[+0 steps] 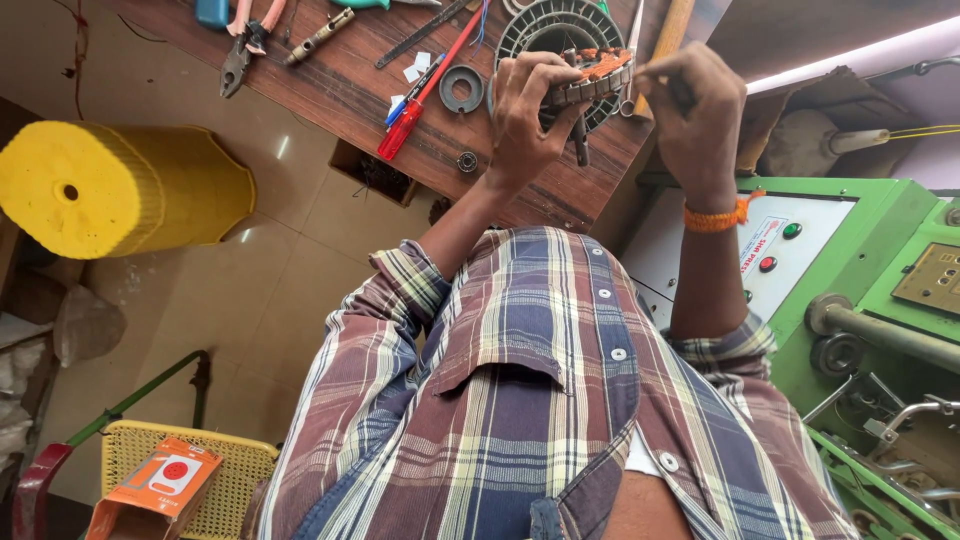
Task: The person sits at a workbench repairing a mixer grinder motor. They hold the armature with orange copper windings, fit it into the motor housing, and use a screwdriver-like tool to tighten and adjust components while positioning small parts by hand.
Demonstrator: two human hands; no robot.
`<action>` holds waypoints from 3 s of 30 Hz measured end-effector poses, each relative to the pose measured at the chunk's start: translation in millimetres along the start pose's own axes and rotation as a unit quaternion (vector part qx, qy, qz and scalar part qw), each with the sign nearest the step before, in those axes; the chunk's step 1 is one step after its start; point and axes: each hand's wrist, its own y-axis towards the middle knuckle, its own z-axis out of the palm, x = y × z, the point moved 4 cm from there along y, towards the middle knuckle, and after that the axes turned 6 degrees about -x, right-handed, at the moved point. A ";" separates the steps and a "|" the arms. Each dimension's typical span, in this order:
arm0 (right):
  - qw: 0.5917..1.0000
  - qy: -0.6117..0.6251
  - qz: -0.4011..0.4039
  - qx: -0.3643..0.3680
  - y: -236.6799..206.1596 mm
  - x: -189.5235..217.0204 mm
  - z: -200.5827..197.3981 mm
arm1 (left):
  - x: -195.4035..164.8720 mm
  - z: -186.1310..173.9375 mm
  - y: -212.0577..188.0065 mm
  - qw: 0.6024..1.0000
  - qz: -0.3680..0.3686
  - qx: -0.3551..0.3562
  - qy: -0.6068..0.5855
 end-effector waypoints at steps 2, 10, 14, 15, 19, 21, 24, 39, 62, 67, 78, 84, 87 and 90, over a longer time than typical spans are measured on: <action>0.999 0.028 -0.029 -0.012 15.1 2.5 8.4 | 1.9 -0.7 0.0 1.000 0.005 -0.010 0.005; 0.997 0.062 -0.035 0.010 53.0 -13.6 53.3 | 2.5 -1.5 4.8 0.999 0.034 -0.004 0.026; 0.996 0.051 -0.078 0.008 67.9 -27.4 63.2 | -3.3 -4.4 10.8 0.998 0.038 0.035 0.022; 0.994 0.054 -0.093 0.009 68.8 -28.8 64.0 | -4.2 -4.6 13.4 0.999 0.021 0.033 0.023; 0.996 0.042 -0.077 0.027 70.0 -33.1 63.3 | 1.6 10.8 32.2 0.992 -0.110 0.049 0.036; 0.995 0.028 -0.094 0.019 69.9 -30.0 59.2 | 10.4 21.8 42.1 0.980 -0.185 0.071 0.008; 0.993 -0.007 -0.118 -0.006 64.6 -22.3 51.6 | 23.6 31.0 54.6 0.966 -0.223 0.100 -0.081; 0.990 0.086 0.095 0.055 -36.4 -5.9 68.6 | 45.8 -6.5 58.8 0.877 -0.167 0.340 -0.295; 0.998 0.047 -0.034 -0.003 -9.6 -32.9 -13.0 | 4.1 8.4 0.5 0.999 0.021 0.035 -0.007; 0.995 0.066 -0.065 0.029 32.8 -27.4 19.4 | 4.0 10.2 1.0 0.999 0.046 0.020 0.010; 0.991 0.045 -0.116 0.055 53.2 -34.5 20.5 | -5.1 13.6 8.0 0.997 0.008 0.070 -0.009; 0.982 0.099 -0.015 0.162 -8.9 -33.2 -3.7 | -4.1 8.9 3.6 0.991 -0.074 0.101 -0.040; 0.985 0.093 0.021 0.143 -27.5 -35.1 -1.2 | -7.1 14.7 -1.2 0.995 -0.040 0.082 0.034; 0.989 0.055 0.090 0.107 -31.1 -42.7 -2.9 | -3.2 16.8 -6.7 0.998 -0.012 0.048 0.042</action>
